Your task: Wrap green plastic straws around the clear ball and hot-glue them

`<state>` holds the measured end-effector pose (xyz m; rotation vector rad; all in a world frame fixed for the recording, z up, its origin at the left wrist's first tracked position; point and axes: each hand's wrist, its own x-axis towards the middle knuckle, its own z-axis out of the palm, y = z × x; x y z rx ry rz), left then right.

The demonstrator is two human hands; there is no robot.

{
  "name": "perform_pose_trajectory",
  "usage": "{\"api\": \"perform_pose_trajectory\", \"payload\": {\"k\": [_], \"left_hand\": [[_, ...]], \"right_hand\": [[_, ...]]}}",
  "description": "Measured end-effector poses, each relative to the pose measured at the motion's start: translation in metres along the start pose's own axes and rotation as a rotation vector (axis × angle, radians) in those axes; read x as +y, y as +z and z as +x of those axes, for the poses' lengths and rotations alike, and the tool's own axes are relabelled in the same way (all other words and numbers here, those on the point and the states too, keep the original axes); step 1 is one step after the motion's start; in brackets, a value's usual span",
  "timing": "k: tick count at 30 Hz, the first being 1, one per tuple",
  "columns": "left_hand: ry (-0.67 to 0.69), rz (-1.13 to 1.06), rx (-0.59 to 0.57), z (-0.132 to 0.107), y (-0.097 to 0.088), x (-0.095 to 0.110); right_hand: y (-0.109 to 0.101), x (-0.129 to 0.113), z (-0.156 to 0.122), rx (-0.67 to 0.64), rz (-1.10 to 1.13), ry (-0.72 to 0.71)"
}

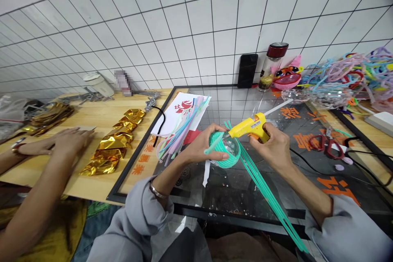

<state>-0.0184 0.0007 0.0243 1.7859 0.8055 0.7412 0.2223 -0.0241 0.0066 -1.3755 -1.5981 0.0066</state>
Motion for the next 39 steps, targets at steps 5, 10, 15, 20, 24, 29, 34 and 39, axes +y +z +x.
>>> {"api": "perform_pose_trajectory", "payload": {"k": [5, 10, 15, 20, 24, 29, 34, 39], "left_hand": [[-0.018, 0.025, -0.001, -0.0003, -0.0006, 0.0011], [0.016, -0.010, -0.013, 0.0004, -0.0002, 0.0002], [0.002, 0.023, 0.002, 0.0001, -0.0002, 0.0014], [-0.017, 0.039, 0.007, -0.0006, -0.0004, 0.0035], [0.009, -0.005, -0.007, 0.0002, 0.0000, 0.0019], [-0.012, 0.006, -0.001, 0.0005, -0.0001, 0.0015], [-0.015, 0.015, 0.005, -0.0001, 0.0001, 0.0006], [0.017, -0.007, -0.016, 0.0006, -0.0003, -0.0019]], "right_hand": [[-0.0001, 0.0000, 0.0010, 0.012, -0.006, 0.003], [-0.0005, -0.0003, 0.0008, -0.007, -0.004, -0.009], [0.0008, 0.0002, 0.0004, 0.007, -0.003, 0.021], [0.0007, 0.0004, 0.0008, -0.003, -0.003, 0.023], [-0.0001, -0.0006, 0.0007, -0.009, -0.004, 0.002], [0.0001, -0.0004, 0.0003, 0.000, -0.017, 0.012], [-0.0009, -0.0006, 0.0016, 0.004, -0.011, 0.014], [-0.0032, -0.0024, 0.0036, -0.032, 0.018, 0.012]]}}
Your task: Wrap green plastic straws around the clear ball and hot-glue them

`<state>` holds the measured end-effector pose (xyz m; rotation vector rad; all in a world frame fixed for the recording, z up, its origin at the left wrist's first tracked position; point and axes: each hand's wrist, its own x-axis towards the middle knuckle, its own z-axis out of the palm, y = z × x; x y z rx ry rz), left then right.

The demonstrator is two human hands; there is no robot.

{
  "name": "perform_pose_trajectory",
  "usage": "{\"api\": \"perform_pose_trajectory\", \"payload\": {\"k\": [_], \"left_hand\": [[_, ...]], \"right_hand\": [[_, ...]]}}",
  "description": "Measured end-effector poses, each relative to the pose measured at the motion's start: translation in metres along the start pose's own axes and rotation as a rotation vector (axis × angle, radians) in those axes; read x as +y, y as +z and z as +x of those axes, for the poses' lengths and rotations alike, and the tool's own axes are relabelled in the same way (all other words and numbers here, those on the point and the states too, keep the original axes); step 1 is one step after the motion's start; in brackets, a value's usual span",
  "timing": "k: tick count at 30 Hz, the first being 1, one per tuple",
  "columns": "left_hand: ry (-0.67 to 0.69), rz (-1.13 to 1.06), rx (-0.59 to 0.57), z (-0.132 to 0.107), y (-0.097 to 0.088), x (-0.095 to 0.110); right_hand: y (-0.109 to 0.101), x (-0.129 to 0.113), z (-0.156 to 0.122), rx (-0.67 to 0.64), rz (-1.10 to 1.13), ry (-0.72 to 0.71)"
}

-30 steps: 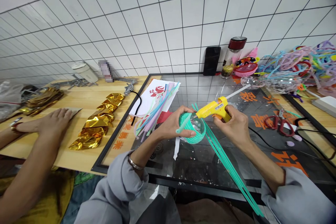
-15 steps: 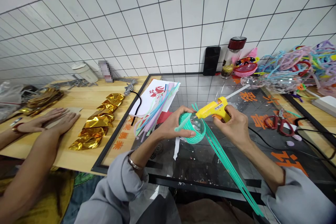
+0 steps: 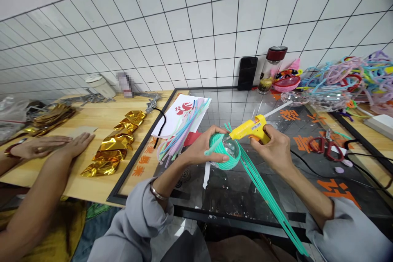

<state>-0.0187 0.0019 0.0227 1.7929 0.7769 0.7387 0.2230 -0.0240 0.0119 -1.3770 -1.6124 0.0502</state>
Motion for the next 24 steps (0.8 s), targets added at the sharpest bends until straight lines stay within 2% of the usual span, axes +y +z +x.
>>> {"api": "perform_pose_trajectory", "payload": {"k": [8, 16, 24], "left_hand": [[-0.041, 0.035, 0.003, -0.0011, 0.0002, 0.0047], [-0.014, 0.004, -0.023, -0.0005, 0.0001, 0.0041], [-0.042, 0.015, -0.011, -0.0010, 0.0003, 0.0041]], "right_hand": [[-0.0018, 0.0001, 0.0004, 0.002, 0.002, -0.002], [-0.0035, 0.0003, 0.0016, -0.009, 0.010, -0.033], [-0.0030, -0.0004, 0.0019, 0.012, -0.003, -0.038]]}}
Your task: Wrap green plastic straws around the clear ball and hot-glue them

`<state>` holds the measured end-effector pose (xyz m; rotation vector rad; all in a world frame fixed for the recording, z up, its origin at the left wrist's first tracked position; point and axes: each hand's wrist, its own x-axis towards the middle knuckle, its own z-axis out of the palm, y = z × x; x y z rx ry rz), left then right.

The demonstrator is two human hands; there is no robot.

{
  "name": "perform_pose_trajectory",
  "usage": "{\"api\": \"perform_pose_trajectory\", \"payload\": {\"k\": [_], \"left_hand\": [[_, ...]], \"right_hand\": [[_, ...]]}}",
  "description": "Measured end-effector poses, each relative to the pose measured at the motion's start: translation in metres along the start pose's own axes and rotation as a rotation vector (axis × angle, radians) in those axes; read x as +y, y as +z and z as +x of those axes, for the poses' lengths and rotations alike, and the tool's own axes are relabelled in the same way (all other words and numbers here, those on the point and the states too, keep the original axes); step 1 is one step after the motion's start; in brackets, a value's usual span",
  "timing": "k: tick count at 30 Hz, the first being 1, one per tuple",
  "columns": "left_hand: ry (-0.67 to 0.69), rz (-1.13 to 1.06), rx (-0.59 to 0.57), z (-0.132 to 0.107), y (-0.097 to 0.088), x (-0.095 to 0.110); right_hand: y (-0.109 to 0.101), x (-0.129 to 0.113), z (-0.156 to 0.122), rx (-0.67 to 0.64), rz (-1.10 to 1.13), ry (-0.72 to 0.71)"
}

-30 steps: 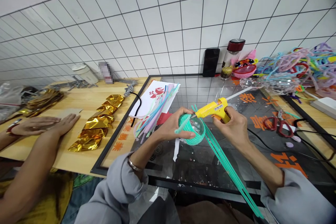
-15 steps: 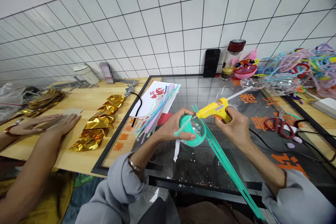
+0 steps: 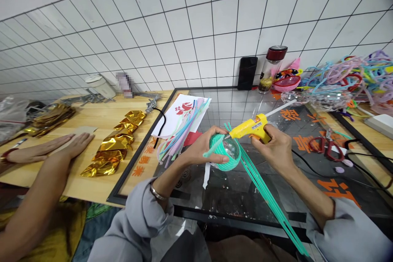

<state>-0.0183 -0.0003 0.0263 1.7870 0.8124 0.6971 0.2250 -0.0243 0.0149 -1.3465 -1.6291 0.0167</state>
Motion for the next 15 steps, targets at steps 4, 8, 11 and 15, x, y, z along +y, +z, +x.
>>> {"api": "perform_pose_trajectory", "payload": {"k": [4, 8, 11, 15], "left_hand": [[0.036, -0.017, -0.001, 0.0004, 0.0001, -0.0003], [0.056, -0.025, -0.006, 0.0009, -0.0001, -0.0002], [0.037, -0.012, -0.005, 0.0006, -0.0003, 0.0005], [0.008, 0.028, 0.009, -0.0001, -0.0005, 0.0004]], "right_hand": [[-0.0012, -0.0007, 0.0011, -0.022, 0.009, 0.002], [-0.0025, -0.0005, 0.0021, -0.045, 0.008, -0.007], [-0.0024, 0.0002, 0.0017, -0.032, 0.003, -0.007], [-0.0018, 0.0005, 0.0010, -0.022, 0.004, -0.002]]}}
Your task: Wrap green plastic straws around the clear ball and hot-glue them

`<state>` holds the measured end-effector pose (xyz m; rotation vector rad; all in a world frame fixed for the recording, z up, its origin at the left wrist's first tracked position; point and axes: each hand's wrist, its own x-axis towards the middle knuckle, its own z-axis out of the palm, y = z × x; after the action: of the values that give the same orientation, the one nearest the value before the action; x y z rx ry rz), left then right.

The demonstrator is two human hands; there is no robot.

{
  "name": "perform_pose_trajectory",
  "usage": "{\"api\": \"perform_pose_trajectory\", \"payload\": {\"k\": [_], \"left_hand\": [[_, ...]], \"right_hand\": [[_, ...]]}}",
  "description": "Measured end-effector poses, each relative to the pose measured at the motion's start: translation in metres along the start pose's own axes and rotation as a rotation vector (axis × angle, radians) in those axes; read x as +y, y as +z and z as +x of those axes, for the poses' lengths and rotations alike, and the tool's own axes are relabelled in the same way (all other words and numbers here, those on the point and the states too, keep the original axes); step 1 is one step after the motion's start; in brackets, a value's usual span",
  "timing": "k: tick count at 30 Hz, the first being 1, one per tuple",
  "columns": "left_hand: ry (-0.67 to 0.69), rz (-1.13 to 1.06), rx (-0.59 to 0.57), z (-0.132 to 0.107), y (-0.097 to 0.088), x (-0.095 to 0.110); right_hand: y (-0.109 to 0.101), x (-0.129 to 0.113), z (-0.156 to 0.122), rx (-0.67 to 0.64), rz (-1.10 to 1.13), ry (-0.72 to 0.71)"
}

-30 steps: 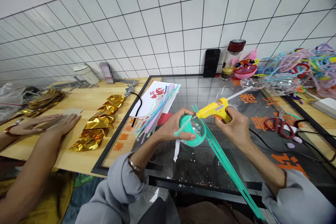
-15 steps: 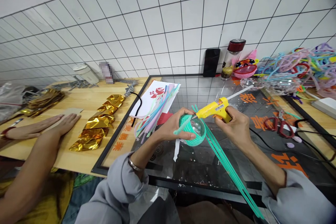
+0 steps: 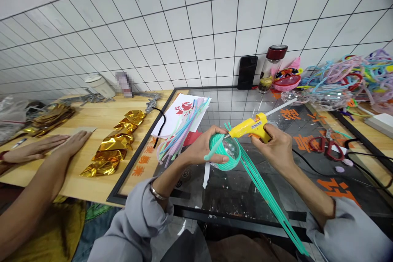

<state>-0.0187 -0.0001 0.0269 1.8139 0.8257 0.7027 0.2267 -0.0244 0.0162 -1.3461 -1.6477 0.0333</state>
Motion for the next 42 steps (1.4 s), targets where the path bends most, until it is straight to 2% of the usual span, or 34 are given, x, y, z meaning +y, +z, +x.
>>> {"api": "perform_pose_trajectory", "payload": {"k": [9, 20, 28, 35, 42], "left_hand": [[0.045, -0.036, -0.014, 0.0013, 0.0003, -0.0014], [0.010, -0.019, -0.010, 0.0003, 0.0001, 0.0009], [0.031, -0.048, -0.016, 0.0005, 0.0003, 0.0009], [-0.005, -0.020, -0.010, -0.0004, -0.0001, 0.0004], [0.024, -0.035, -0.016, 0.0004, -0.0003, -0.0011]], "right_hand": [[-0.0031, 0.0011, 0.0019, -0.050, 0.011, -0.016], [-0.0035, 0.0012, 0.0023, -0.053, 0.007, -0.020], [-0.0088, 0.0006, 0.0068, -0.079, 0.006, -0.083], [-0.0038, 0.0035, 0.0039, -0.024, 0.009, -0.090], [-0.0056, 0.0045, 0.0048, -0.052, 0.032, -0.135]]}}
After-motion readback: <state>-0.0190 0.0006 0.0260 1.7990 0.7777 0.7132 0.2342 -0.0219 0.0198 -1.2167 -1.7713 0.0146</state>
